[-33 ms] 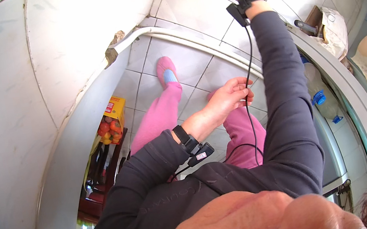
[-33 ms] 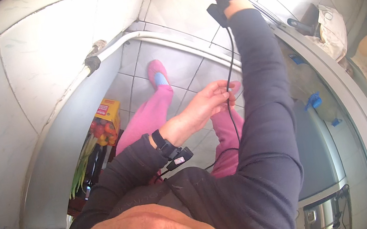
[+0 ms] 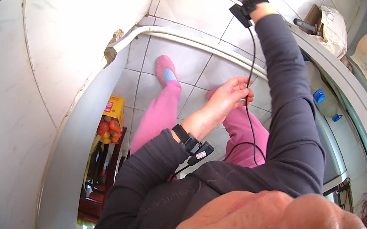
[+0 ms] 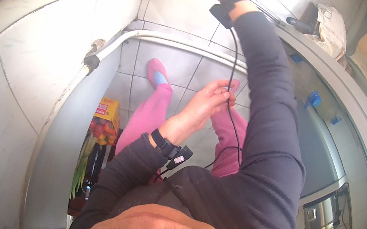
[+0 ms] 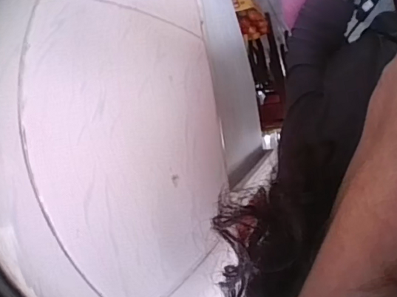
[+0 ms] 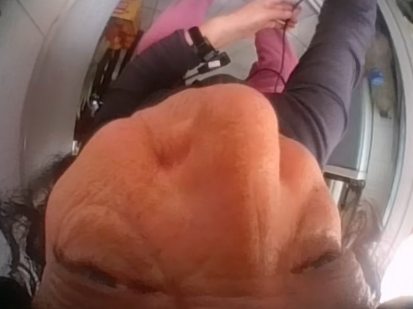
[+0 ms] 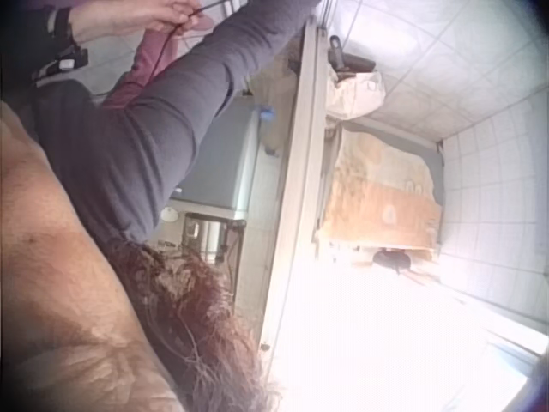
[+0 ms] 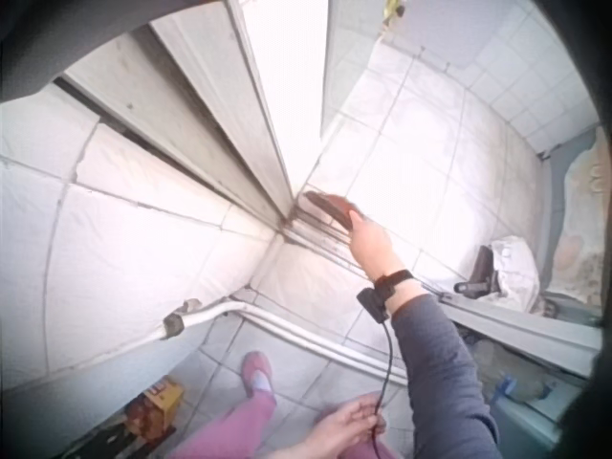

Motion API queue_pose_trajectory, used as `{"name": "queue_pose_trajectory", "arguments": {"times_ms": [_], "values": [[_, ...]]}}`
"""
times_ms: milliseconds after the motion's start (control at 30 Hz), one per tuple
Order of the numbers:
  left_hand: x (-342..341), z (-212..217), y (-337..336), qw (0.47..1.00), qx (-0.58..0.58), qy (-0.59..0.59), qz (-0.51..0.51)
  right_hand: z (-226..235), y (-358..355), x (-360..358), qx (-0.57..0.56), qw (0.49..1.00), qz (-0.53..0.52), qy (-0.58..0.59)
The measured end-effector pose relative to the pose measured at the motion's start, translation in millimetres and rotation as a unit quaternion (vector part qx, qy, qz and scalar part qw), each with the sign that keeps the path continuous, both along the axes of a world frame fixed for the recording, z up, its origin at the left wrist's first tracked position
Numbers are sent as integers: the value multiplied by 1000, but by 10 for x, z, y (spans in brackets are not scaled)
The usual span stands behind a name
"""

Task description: The person arranges various fruits and vegetables into a red tray on a tiled kitchen counter, then wipes the counter with a cloth. They move a bunch of grapes, handle a small branch, and later pour water from a kettle into a container at the sink.

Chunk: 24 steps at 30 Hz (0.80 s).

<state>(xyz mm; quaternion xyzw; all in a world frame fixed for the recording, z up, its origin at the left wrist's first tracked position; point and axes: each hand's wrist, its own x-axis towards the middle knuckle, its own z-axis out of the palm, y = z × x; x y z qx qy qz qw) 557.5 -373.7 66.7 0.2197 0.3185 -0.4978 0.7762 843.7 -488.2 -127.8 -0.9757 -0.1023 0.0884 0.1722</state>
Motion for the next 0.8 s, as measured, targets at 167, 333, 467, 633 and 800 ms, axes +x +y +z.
{"name": "queue_pose_trajectory", "arguments": {"times_ms": [167,333,467,633,800], "values": [[-15,81,-15,997,-28,5,-69,91,-292,-263,-28,971,74,225],[-17,47,-18,999,-12,3,-42,-119,-19,-160,-62,968,98,223],[4,-7,-20,999,-14,-19,-34,-207,254,-69,-75,988,105,80],[23,16,-31,1000,2,-11,-27,118,191,-115,-62,998,-2,-7],[-21,58,-55,999,4,-7,-41,94,321,-377,-86,991,103,25]]}}
